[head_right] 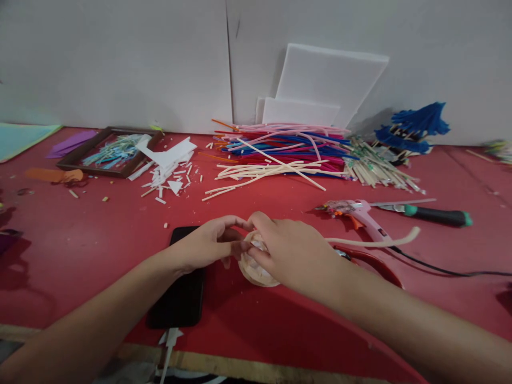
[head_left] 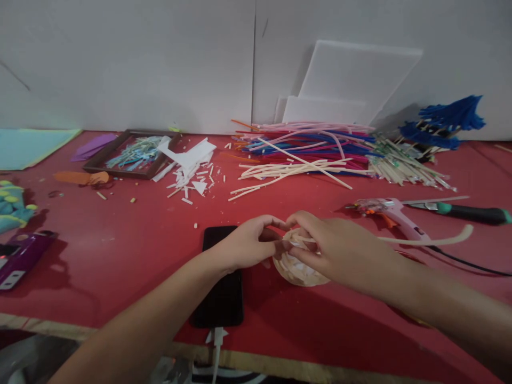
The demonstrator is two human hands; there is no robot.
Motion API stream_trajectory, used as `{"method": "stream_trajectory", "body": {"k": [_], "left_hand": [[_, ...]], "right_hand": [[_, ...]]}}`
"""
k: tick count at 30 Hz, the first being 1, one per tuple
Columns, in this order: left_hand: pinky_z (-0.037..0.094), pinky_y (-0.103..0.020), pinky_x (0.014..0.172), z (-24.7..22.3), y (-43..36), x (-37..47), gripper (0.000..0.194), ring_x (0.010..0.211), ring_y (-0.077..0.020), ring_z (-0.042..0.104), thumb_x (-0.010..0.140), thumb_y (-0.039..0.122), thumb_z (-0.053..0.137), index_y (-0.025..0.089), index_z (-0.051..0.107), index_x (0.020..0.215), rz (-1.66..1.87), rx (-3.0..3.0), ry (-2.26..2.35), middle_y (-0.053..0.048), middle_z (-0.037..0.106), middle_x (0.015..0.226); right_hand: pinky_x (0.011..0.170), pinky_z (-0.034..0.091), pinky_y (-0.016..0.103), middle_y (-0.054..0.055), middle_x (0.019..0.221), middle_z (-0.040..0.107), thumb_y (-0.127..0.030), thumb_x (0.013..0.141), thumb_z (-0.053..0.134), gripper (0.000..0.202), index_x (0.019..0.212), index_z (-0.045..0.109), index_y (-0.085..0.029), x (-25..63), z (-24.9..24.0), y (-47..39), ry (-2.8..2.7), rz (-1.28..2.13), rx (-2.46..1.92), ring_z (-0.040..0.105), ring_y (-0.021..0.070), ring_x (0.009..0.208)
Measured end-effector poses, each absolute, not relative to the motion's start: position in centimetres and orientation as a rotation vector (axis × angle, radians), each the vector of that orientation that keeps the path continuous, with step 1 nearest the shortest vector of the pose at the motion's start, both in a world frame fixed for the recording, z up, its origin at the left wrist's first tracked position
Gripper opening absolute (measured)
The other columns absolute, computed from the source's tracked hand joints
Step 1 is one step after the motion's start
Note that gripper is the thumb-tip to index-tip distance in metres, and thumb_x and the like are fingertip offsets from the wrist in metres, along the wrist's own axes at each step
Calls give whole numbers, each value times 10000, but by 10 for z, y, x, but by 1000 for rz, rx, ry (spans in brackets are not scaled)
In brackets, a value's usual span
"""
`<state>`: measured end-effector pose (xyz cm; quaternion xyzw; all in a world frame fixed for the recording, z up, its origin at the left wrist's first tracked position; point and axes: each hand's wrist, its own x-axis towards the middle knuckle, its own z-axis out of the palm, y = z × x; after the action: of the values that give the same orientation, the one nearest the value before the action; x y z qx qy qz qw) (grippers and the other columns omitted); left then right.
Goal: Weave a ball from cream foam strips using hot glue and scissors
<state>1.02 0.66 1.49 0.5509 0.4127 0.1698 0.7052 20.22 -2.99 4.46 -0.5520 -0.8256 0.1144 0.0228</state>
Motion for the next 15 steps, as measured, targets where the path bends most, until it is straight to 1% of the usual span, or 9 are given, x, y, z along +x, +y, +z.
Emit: {"method": "stream_trajectory", "body": {"k": [5, 10, 13, 15], "left_hand": [[469, -186, 524, 18, 6, 12, 253, 554, -84, 610, 828, 185, 745, 159, 581, 1019, 373, 1151, 918, 28, 660, 695], [448, -184, 510, 21, 6, 14, 195, 535, -82, 594, 834, 154, 732, 152, 591, 969, 371, 1170, 943, 28, 655, 674], [427, -182, 491, 23, 6, 14, 145, 490, -66, 560, 857, 124, 690, 153, 585, 952, 380, 1177, 942, 46, 636, 654], [426, -183, 495, 22, 5, 14, 156, 476, -59, 544, 856, 123, 691, 158, 580, 960, 388, 1181, 933, 58, 631, 647]], "right_hand": [[529, 279, 260, 28, 743, 701, -356, 909, 590, 249, 1097, 588, -193, 201, 45, -29, -2552, 365, -1766, 653, 194, 647], [556, 326, 260, 44, 813, 716, -350, 900, 626, 241, 1080, 612, -190, 201, 50, -29, -2539, 375, -1767, 664, 199, 698], [582, 369, 253, 23, 827, 718, -328, 925, 606, 169, 1045, 634, -212, 208, 61, -24, -2551, 572, -1628, 643, 167, 683], [586, 377, 253, 17, 828, 720, -283, 941, 566, 132, 1020, 653, -223, 214, 68, -20, -2573, 658, -1565, 630, 152, 674]]}}
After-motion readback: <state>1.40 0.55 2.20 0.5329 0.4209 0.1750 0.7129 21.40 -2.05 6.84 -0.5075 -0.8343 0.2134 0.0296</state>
